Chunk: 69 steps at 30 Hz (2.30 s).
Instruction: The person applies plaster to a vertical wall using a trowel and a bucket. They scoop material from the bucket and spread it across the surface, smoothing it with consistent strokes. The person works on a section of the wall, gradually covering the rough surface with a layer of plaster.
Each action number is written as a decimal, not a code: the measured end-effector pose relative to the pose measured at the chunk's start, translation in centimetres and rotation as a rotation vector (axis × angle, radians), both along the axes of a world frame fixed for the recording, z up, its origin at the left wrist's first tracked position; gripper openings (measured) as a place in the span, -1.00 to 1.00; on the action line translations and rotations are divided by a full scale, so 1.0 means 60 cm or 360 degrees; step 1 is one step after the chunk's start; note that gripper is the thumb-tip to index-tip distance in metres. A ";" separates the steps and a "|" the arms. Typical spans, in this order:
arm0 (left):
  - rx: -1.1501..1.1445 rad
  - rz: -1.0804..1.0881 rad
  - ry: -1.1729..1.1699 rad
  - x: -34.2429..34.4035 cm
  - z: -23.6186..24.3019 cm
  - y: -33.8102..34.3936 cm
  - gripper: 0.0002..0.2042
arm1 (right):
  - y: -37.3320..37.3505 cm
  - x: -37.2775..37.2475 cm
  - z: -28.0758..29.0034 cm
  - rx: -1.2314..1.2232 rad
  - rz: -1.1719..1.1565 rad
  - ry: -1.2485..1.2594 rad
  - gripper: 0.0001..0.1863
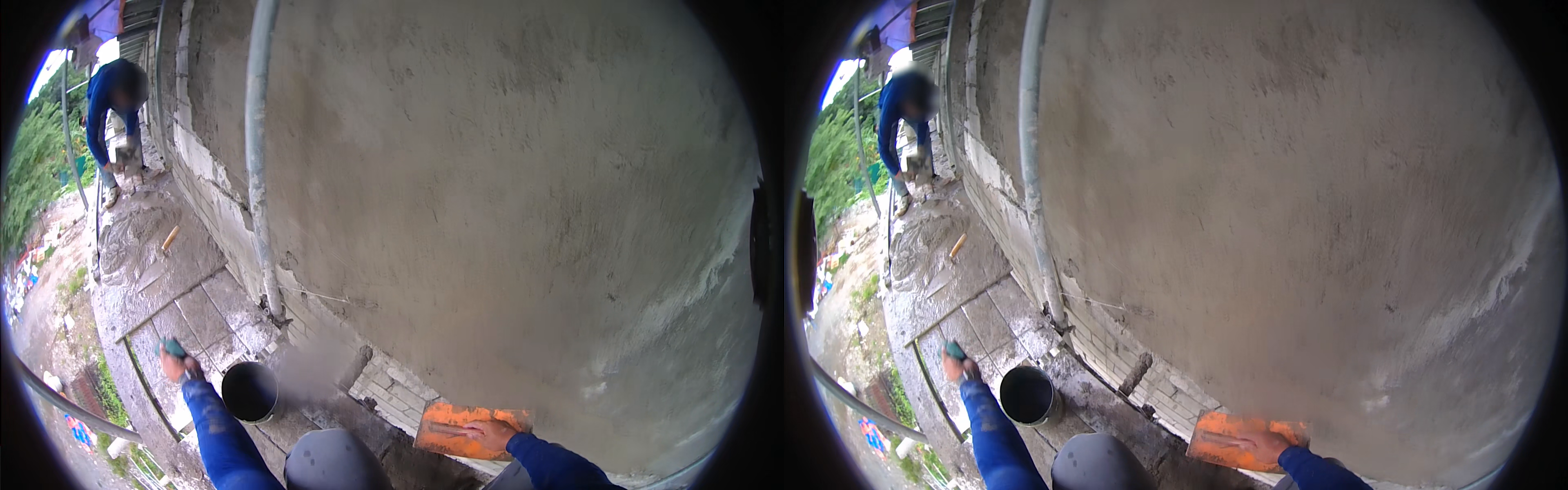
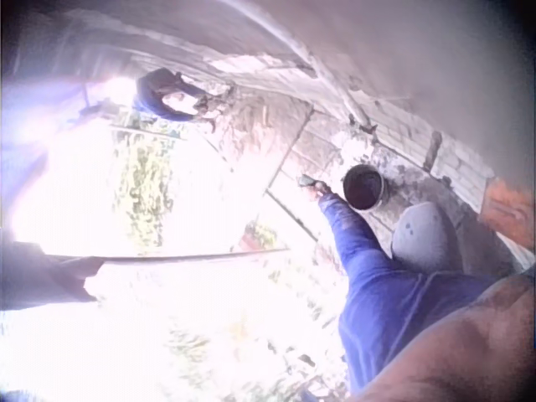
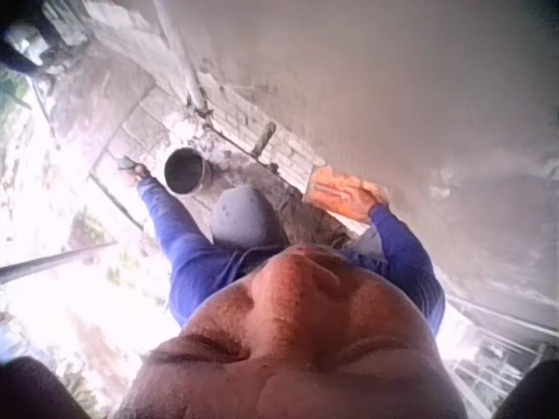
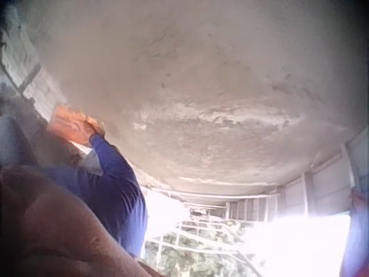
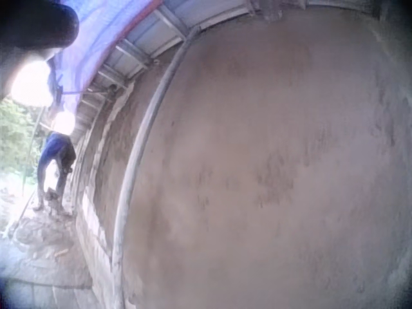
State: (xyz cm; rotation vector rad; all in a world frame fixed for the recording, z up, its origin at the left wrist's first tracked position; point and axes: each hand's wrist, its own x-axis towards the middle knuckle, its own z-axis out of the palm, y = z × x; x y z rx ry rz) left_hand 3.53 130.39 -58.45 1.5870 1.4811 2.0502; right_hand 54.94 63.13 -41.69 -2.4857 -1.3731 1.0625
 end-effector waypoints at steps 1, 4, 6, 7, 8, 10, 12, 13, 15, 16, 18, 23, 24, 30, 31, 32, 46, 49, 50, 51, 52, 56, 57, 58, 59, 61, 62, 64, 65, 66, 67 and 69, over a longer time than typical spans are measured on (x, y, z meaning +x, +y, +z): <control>0.0034 0.0261 0.1121 -0.005 0.020 0.025 -0.60 | 0.004 -0.004 0.003 -0.0002 -0.0010 -0.0007 -0.55; -0.0101 -0.0824 0.0005 0.348 0.241 0.037 -0.57 | -0.013 -0.006 0.017 -0.0095 -0.0031 -0.0103 -0.55; -0.0472 -0.1616 -0.1007 0.570 0.404 -0.001 -0.60 | -0.002 -0.029 0.024 -0.0135 -0.0073 -0.0099 -0.57; -0.0564 -0.1808 -0.1158 0.635 0.451 -0.037 -0.62 | -0.003 -0.033 0.020 -0.0111 0.0023 -0.0204 -0.58; -0.0650 -0.1930 -0.1234 0.683 0.494 -0.066 -0.64 | 0.010 -0.042 0.023 -0.0171 0.0031 -0.0203 -0.58; -0.0768 -0.2108 -0.1318 0.727 0.505 -0.125 -0.59 | 0.017 -0.057 0.034 -0.0298 -0.0007 -0.0187 -0.58; -0.0876 -0.2077 -0.1238 0.716 0.469 -0.170 -0.61 | 0.017 -0.059 0.043 -0.0211 -0.0018 -0.0181 -0.59; -0.0962 -0.2029 -0.1213 0.685 0.443 -0.192 -0.63 | 0.014 -0.058 0.048 -0.0170 -0.0028 -0.0184 -0.60; -0.1149 -0.1978 -0.1402 0.611 0.356 -0.192 -0.68 | 0.004 -0.060 0.049 -0.0073 -0.0050 -0.0210 -0.59; -0.1087 -0.1817 -0.1398 0.564 0.291 -0.176 -0.73 | 0.002 -0.055 0.035 -0.0009 -0.0056 -0.0215 -0.59; -0.0946 -0.1441 -0.1756 0.465 0.210 -0.171 -0.75 | -0.006 -0.052 0.016 0.0138 -0.0073 -0.0238 -0.59; -0.0765 -0.0530 -0.2089 0.293 0.073 -0.037 -0.91 | 0.058 -0.038 0.073 0.0633 -0.0266 -0.0274 -0.64; -0.0833 -0.0528 -0.2018 0.297 0.095 -0.019 -0.90 | 0.073 -0.032 0.095 0.0723 -0.0358 -0.0283 -0.64; -0.0440 -0.1916 -0.0609 0.527 0.411 -0.157 -0.56 | 0.211 0.015 0.316 0.1707 -0.0787 -0.1041 -0.52; -0.0300 -0.1977 -0.0393 0.537 0.428 -0.182 -0.56 | 0.228 0.031 0.341 0.1895 -0.0786 -0.1107 -0.48; -0.0379 -0.2021 -0.0260 0.524 0.426 -0.198 -0.55 | 0.238 0.049 0.359 0.2093 -0.0787 -0.1168 -0.45; -0.0727 -0.1237 0.0476 0.275 0.112 -0.359 -0.46 | 0.625 0.126 0.463 0.1318 0.0083 -0.1306 -0.42; -0.0673 -0.1218 0.0415 0.291 0.101 -0.367 -0.42 | 0.676 0.122 0.391 0.0046 0.0028 -0.1227 -0.41; -0.0635 -0.1151 0.0444 0.281 0.099 -0.361 -0.41 | 0.644 0.117 0.338 0.0024 0.0192 -0.1242 -0.44; -0.0618 -0.1151 0.0441 0.280 0.096 -0.364 -0.39 | 0.600 0.112 0.297 -0.0014 0.0336 -0.1287 -0.47; -0.0629 -0.1188 0.0391 0.283 0.098 -0.366 -0.40 | 0.527 0.127 0.273 0.0229 0.0831 -0.1687 -0.52; -0.0688 -0.1294 0.0369 0.256 0.091 -0.362 -0.39 | 0.428 0.104 0.403 0.0748 0.0499 -0.1315 -0.44; -0.0708 -0.1314 0.0345 0.255 0.090 -0.355 -0.39 | 0.422 0.117 0.433 0.0874 0.0428 -0.1398 -0.43; -0.0723 -0.1313 0.0330 0.247 0.090 -0.344 -0.38 | 0.471 0.083 0.495 0.0874 0.0510 -0.1846 -0.44; -0.0737 -0.1308 0.0325 0.253 0.086 -0.341 -0.39 | 0.507 0.077 0.542 0.0816 -0.0009 -0.1804 -0.46; -0.0738 -0.1304 0.0339 0.250 0.092 -0.335 -0.40 | 0.613 0.053 0.577 0.1064 0.0038 -0.1763 -0.45; -0.0730 -0.1303 0.0362 0.249 0.093 -0.334 -0.40 | 0.664 0.050 0.562 0.0991 0.0026 -0.1805 -0.46; -0.0734 -0.1340 0.0336 0.258 0.095 -0.340 -0.39 | 0.730 0.070 0.508 0.0796 0.0135 -0.1894 -0.46; -0.0732 -0.1363 0.0318 0.265 0.095 -0.345 -0.39 | 0.729 0.110 0.444 0.0409 0.0033 -0.1767 -0.46; -0.0728 -0.1374 0.0333 0.266 0.090 -0.348 -0.39 | 0.737 0.127 0.386 0.0036 -0.0063 -0.1611 -0.45; -0.0731 -0.1335 0.0353 0.253 0.083 -0.345 -0.39 | 0.719 0.046 0.331 0.0089 -0.0215 -0.1261 -0.46; -0.0700 -0.1297 0.0311 0.255 0.088 -0.343 -0.40 | 0.606 0.029 0.282 0.0073 0.0417 -0.1422 -0.47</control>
